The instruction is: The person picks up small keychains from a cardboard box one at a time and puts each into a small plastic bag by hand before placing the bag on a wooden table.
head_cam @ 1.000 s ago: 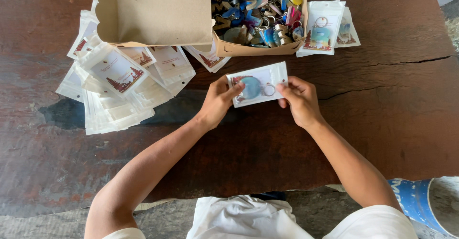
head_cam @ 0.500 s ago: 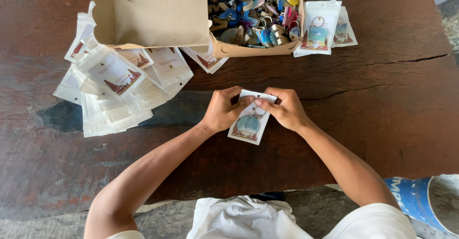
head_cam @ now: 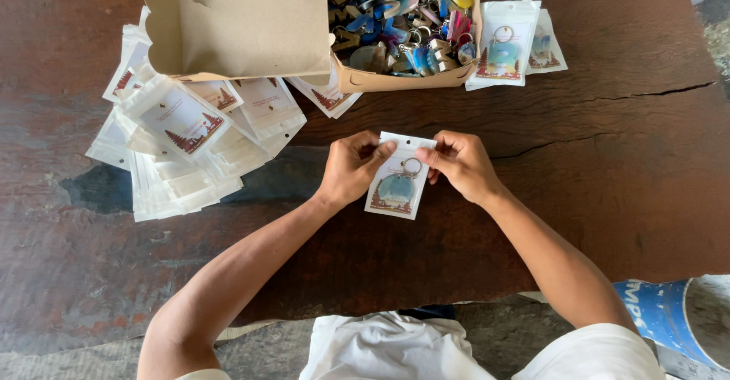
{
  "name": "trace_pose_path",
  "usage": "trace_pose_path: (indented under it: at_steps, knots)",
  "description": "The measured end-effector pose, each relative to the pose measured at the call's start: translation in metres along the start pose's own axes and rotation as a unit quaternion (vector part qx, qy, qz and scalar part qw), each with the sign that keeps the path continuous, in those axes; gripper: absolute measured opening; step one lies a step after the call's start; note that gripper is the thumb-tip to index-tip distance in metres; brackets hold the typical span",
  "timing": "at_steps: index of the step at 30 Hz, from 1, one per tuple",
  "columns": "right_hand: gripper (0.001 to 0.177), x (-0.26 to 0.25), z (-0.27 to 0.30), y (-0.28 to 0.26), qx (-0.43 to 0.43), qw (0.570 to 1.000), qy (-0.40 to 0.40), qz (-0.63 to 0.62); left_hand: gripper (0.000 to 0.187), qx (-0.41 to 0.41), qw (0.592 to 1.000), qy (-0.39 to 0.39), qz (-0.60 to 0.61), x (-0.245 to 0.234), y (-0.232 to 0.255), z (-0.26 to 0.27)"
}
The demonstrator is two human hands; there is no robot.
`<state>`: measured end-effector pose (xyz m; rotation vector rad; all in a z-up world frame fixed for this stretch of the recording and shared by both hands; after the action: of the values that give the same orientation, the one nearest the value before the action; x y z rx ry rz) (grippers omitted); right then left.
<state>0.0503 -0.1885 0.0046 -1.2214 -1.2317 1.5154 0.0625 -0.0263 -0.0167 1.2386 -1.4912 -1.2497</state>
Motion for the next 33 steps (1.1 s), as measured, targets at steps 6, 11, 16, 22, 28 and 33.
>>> trace_pose_path:
  at_steps: [6, 11, 16, 22, 28, 33]
  knots:
    - [0.025, 0.025, 0.007, -0.009, 0.014, 0.997, -0.063, 0.029, 0.02, -0.045, 0.997, 0.04, 0.052, -0.005, -0.01, 0.0]
    - [0.022, -0.019, 0.001, -0.013, -0.025, 0.998, 0.053, 0.025, 0.027, -0.059, 0.995, 0.004, 0.076, 0.002, 0.011, 0.001]
    - [0.026, -0.12, -0.005, -0.05, -0.124, 0.952, 0.272, 0.062, 0.029, -0.045, 0.995, -0.038, 0.082, 0.013, 0.017, 0.004]
    - [0.026, -0.242, -0.037, -0.012, -0.091, 0.892, 0.426, 0.118, 0.03, -0.023, 0.995, -0.097, -0.014, 0.023, 0.024, 0.005]
    - [0.026, -0.278, -0.078, 0.037, -0.062, 0.88, 0.446, 0.15, 0.03, -0.021, 0.994, -0.104, -0.031, 0.026, 0.024, 0.002]
    - [0.015, -0.236, -0.088, 0.032, -0.036, 0.889, 0.381, 0.25, 0.025, -0.006, 0.99, -0.122, -0.064, 0.028, 0.024, 0.004]
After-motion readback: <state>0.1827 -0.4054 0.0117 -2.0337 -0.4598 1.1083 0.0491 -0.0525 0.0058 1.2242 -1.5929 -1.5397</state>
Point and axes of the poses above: each hand's wrist, its own z-axis away from the middle knuckle, its own x-axis out of the palm, y = z × x, the point moved 7 cm from there along -z, towards the middle knuckle, and after that the axes turned 1 degree about z, right-handed, at the moved point
